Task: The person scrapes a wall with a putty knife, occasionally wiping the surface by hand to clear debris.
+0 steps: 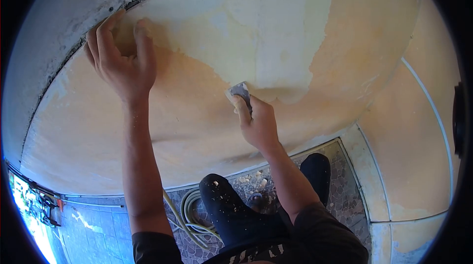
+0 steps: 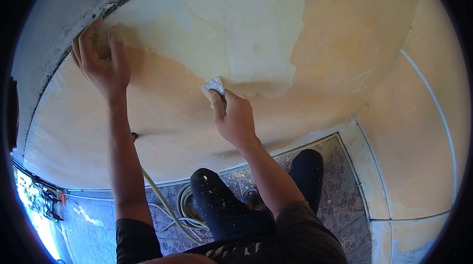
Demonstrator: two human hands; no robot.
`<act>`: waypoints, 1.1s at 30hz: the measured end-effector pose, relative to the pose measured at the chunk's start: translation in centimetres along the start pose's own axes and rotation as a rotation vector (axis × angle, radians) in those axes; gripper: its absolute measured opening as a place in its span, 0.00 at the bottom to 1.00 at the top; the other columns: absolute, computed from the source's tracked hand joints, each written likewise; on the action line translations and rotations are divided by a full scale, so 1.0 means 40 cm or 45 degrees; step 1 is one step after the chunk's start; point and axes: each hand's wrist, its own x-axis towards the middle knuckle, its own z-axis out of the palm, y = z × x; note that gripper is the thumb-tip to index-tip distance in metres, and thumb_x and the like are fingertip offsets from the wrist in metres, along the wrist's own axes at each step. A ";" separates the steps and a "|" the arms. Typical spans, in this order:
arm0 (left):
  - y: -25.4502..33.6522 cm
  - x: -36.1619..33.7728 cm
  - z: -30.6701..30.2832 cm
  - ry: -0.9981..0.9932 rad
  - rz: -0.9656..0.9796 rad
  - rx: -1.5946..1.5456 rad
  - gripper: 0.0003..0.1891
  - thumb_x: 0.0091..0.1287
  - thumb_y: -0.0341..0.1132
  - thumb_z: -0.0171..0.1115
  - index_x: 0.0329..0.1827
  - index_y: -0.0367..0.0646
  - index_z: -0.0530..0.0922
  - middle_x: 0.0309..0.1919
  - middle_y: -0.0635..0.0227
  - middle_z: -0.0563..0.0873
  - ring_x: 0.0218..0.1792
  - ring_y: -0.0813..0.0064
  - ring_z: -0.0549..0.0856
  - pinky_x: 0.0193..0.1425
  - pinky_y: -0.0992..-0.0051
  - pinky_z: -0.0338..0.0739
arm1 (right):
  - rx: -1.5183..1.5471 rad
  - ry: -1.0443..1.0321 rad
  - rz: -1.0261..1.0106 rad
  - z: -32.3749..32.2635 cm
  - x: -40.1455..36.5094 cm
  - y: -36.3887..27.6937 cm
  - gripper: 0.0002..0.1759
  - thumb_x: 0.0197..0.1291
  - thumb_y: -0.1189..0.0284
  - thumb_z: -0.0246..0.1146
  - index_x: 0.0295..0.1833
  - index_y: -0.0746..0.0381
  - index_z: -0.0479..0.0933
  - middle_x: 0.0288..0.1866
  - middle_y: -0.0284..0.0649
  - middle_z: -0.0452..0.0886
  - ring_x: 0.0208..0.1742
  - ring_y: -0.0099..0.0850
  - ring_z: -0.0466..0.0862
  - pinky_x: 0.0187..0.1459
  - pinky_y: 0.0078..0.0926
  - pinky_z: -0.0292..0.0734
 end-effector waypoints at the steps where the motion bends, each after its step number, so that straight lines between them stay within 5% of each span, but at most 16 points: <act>1: 0.005 0.004 -0.005 -0.037 -0.054 -0.001 0.16 0.65 0.33 0.72 0.55 0.43 0.85 0.50 0.66 0.86 0.55 0.63 0.82 0.64 0.64 0.74 | 0.011 0.027 -0.021 0.002 -0.003 0.008 0.19 0.77 0.62 0.62 0.43 0.69 0.84 0.28 0.46 0.87 0.27 0.33 0.85 0.34 0.31 0.77; 6: -0.009 0.009 0.018 0.066 0.020 0.006 0.17 0.63 0.37 0.72 0.54 0.45 0.84 0.45 0.67 0.84 0.49 0.62 0.81 0.64 0.62 0.70 | 0.008 0.097 -0.124 0.020 0.011 0.024 0.19 0.77 0.62 0.62 0.42 0.69 0.84 0.29 0.48 0.87 0.28 0.35 0.87 0.34 0.32 0.78; 8: -0.004 -0.001 0.016 0.056 -0.003 0.011 0.17 0.63 0.37 0.73 0.54 0.45 0.84 0.45 0.67 0.84 0.49 0.62 0.81 0.64 0.62 0.69 | -0.001 0.108 -0.151 0.030 0.011 0.012 0.17 0.74 0.63 0.64 0.41 0.68 0.83 0.26 0.51 0.85 0.28 0.49 0.87 0.31 0.41 0.78; 11: -0.015 0.006 -0.003 0.012 0.007 -0.064 0.17 0.62 0.36 0.73 0.53 0.44 0.84 0.46 0.66 0.85 0.49 0.62 0.81 0.65 0.62 0.69 | 0.004 0.047 -0.063 0.002 -0.006 0.033 0.18 0.77 0.63 0.61 0.46 0.69 0.84 0.30 0.47 0.88 0.31 0.35 0.89 0.37 0.31 0.80; 20: -0.002 0.011 -0.008 0.037 0.055 -0.032 0.17 0.63 0.30 0.70 0.56 0.40 0.84 0.50 0.60 0.85 0.54 0.56 0.81 0.65 0.59 0.72 | -0.087 0.106 -0.218 0.010 0.003 0.033 0.16 0.77 0.64 0.61 0.49 0.67 0.85 0.29 0.46 0.87 0.30 0.35 0.88 0.35 0.32 0.79; 22: -0.019 -0.001 -0.010 -0.017 0.054 -0.002 0.18 0.61 0.33 0.71 0.55 0.41 0.83 0.51 0.59 0.86 0.55 0.55 0.81 0.65 0.57 0.71 | 0.009 0.104 -0.177 0.004 -0.010 0.046 0.14 0.74 0.66 0.63 0.47 0.68 0.84 0.30 0.53 0.86 0.31 0.49 0.88 0.35 0.40 0.81; 25: 0.003 0.002 -0.008 0.025 -0.057 0.006 0.18 0.60 0.32 0.70 0.54 0.42 0.83 0.51 0.58 0.85 0.56 0.53 0.81 0.66 0.56 0.71 | 0.043 0.197 -0.295 0.020 0.008 0.049 0.14 0.75 0.66 0.63 0.47 0.67 0.84 0.31 0.52 0.87 0.32 0.47 0.89 0.36 0.40 0.82; 33: 0.004 0.004 -0.017 0.001 -0.040 -0.005 0.17 0.61 0.31 0.69 0.54 0.40 0.84 0.50 0.58 0.86 0.53 0.54 0.82 0.64 0.58 0.71 | -0.048 0.052 -0.084 -0.007 -0.011 0.022 0.16 0.75 0.64 0.62 0.44 0.68 0.84 0.32 0.53 0.87 0.34 0.53 0.88 0.35 0.42 0.81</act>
